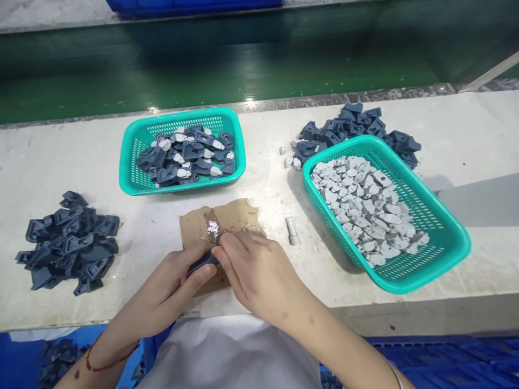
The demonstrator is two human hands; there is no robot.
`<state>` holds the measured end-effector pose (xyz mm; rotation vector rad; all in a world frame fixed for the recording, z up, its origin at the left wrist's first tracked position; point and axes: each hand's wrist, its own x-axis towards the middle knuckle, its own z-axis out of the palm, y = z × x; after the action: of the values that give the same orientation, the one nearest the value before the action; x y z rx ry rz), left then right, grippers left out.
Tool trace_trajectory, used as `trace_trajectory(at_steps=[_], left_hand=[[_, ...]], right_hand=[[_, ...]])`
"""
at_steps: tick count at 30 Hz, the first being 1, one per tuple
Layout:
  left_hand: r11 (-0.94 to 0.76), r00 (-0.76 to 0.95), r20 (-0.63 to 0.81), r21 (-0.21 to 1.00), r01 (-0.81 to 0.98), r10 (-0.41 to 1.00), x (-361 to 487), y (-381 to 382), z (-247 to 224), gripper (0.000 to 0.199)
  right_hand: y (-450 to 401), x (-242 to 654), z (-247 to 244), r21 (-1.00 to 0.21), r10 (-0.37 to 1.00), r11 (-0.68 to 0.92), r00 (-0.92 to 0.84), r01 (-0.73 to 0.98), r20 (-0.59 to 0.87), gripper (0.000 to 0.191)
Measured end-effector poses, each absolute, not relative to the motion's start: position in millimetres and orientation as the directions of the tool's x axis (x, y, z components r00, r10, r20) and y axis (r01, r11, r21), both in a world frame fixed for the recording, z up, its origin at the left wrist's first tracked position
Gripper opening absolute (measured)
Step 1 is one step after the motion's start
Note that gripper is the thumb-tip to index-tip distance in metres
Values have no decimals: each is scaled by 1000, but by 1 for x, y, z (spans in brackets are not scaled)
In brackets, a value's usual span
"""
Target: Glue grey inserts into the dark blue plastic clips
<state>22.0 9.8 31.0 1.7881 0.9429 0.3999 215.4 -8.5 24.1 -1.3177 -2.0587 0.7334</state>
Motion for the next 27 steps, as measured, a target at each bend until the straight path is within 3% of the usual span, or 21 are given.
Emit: trace_trajectory(at_steps=[4, 7, 11, 14, 16, 19, 22, 27], left_hand=[[-195, 636, -150, 877, 439, 757, 26, 13, 30, 23], [-319, 659, -88, 822, 472, 747, 25, 21, 34, 20], [-610, 608, 244, 601, 517, 755, 14, 51, 47, 17], [-618, 458, 429, 400, 677, 779, 2, 89, 51, 32], [-476, 360, 354, 334, 814, 864, -5, 113, 49, 55], [-369, 293, 261, 321, 872, 920, -14, 132, 40, 80], [-383, 314, 242, 336, 860, 918, -25, 124, 37, 80], [-283, 233, 186, 320, 904, 955, -57, 85, 46, 62]], right_hand=[[-9, 216, 23, -683, 927, 363, -322, 634, 193, 33], [-7, 216, 25, -680, 939, 333, -297, 653, 175, 34], [-7, 241, 36, -738, 970, 227, -212, 636, 115, 24], [-13, 288, 41, -630, 978, 119, 18, 767, 206, 19], [-19, 324, 38, -493, 958, -31, 166, 869, 232, 20], [-24, 367, 28, -349, 960, -182, 242, 919, 139, 29], [-20, 382, 18, -321, 966, -205, 245, 925, 88, 34], [-6, 380, 11, -281, 976, -171, 202, 944, 86, 33]])
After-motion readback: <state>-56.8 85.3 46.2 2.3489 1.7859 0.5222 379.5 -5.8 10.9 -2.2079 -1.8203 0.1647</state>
